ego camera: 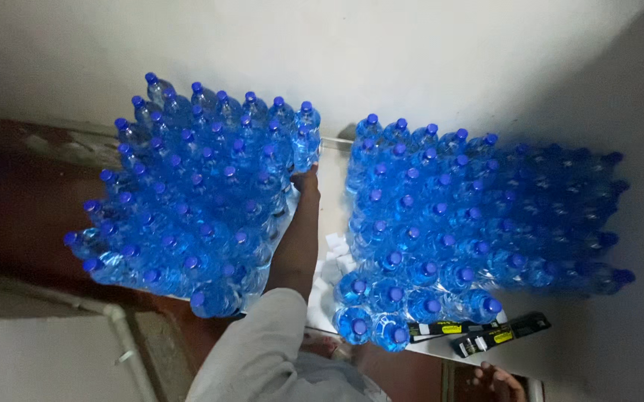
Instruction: The person repeatedly picks up blue plastic water bottles from a table, applies a label to each bottle, and places the labeled bottle back on the table. The process is repeated for multiple bottles in a consistent sequence.
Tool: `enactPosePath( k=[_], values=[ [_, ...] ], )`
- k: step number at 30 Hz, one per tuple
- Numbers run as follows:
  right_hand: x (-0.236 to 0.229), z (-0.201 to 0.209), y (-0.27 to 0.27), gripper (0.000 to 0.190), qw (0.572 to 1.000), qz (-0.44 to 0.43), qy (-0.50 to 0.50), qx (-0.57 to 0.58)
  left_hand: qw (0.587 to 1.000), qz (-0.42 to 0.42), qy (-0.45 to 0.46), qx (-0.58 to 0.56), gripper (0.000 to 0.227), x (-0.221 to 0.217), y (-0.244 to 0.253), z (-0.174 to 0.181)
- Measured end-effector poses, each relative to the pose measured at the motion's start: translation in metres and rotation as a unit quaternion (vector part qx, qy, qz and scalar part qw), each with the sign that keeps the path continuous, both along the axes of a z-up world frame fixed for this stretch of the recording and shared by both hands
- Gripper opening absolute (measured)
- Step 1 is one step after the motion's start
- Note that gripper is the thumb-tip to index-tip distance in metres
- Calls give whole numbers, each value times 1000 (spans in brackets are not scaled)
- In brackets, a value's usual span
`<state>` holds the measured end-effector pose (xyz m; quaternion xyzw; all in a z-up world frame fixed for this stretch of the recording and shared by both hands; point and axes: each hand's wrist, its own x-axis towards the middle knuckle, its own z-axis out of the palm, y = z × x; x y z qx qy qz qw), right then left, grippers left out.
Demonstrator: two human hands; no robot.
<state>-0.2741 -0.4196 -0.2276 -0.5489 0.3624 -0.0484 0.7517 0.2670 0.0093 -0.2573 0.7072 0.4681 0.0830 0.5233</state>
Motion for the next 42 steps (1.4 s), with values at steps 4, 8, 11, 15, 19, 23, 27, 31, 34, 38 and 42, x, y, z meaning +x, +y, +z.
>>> enactPosePath(
  k=[4, 8, 11, 15, 19, 23, 27, 31, 34, 38, 42],
  values=[
    [5, 9, 24, 39, 993, -54, 36, -96, 996, -53, -67, -10, 87, -62, 8, -46],
    [-13, -69, -10, 30, 931, 94, 84, -343, 906, -358, 140, 177, 67, -154, 21, -104],
    [-1, -33, 6, 31, 830, 189, 42, -523, 864, -435, 128, 218, 81, -206, -4, -102],
    [41, 84, 69, 30, 986, -55, 123, -93, 856, -507, 13, -95, 100, -241, -29, -120],
    [21, 27, 32, 47, 999, 0, -33, -11, 895, -348, -138, 243, 50, -282, -4, -113],
    [21, 43, 26, 14, 997, 54, 58, -12, 916, -222, 64, 329, 82, -342, 14, -119],
    [25, 70, 34, 19, 984, 123, 122, -51, 930, -234, 22, 282, 84, -347, -7, -105],
    [27, 66, 43, 18, 992, 60, 111, -22, 942, -264, -142, -147, 89, -327, -39, -115],
    [23, 32, 35, 13, 998, 23, 62, -9, 922, -265, -165, -230, 70, -291, -35, -116],
    [-32, 40, 36, 21, 987, 21, 103, -123, 868, -431, -76, 234, 59, -226, -6, -103],
    [27, 34, 30, 26, 973, 63, 41, -216, 756, -541, 35, 365, 64, -134, 13, -71]
  ],
)
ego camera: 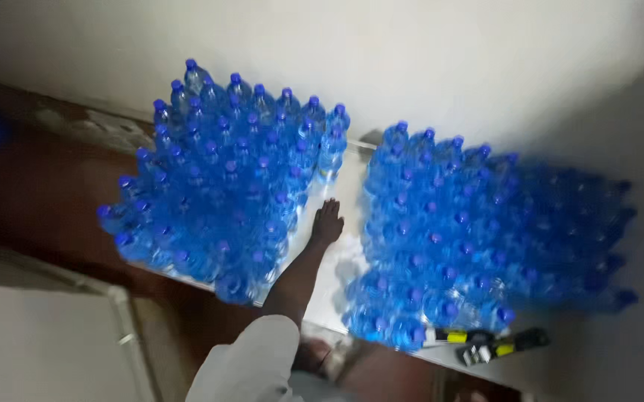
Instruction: The person repeatedly picks up blue plastic water bottles from a table, applies a label to each bottle, and places the labeled bottle back on the table. The process is repeated for multiple bottles in a consistent sequence.
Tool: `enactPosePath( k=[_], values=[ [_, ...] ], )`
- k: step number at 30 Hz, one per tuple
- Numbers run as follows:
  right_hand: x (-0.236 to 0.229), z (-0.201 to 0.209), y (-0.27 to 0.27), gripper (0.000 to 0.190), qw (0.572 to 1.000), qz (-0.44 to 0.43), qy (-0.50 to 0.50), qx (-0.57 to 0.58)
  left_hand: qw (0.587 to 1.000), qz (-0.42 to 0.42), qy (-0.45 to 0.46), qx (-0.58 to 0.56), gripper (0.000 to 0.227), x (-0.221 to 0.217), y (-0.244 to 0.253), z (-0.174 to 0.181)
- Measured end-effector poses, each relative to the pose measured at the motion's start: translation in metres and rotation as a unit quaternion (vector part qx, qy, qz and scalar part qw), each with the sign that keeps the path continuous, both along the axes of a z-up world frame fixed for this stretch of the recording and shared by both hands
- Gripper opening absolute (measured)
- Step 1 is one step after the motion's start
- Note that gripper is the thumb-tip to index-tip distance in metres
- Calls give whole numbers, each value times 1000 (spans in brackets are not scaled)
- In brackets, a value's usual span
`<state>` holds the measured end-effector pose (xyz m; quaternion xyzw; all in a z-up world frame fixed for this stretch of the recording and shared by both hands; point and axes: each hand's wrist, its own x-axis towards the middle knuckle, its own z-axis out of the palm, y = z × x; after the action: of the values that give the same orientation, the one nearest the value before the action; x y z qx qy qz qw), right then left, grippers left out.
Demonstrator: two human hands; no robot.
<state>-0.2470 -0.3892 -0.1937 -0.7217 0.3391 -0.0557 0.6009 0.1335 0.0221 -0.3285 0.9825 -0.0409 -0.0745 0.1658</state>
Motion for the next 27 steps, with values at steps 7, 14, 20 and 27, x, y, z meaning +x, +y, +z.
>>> enactPosePath(
  k=[7, 14, 20, 27],
  values=[
    [-29, -7, -21, 35, 988, 19, 38, -150, 985, -59, 154, -44, 67, -22, -15, -12],
    [-40, -101, -9, 44, 962, -13, 103, -253, 969, -212, 0, -129, 45, -129, 0, -60],
    [22, -94, -2, 34, 932, -80, 250, -250, 917, -102, 5, -386, 50, -159, 33, -12],
    [43, -178, -32, 47, 832, 55, 374, -405, 883, 130, 118, -435, 31, -135, 21, 20]
  ],
)
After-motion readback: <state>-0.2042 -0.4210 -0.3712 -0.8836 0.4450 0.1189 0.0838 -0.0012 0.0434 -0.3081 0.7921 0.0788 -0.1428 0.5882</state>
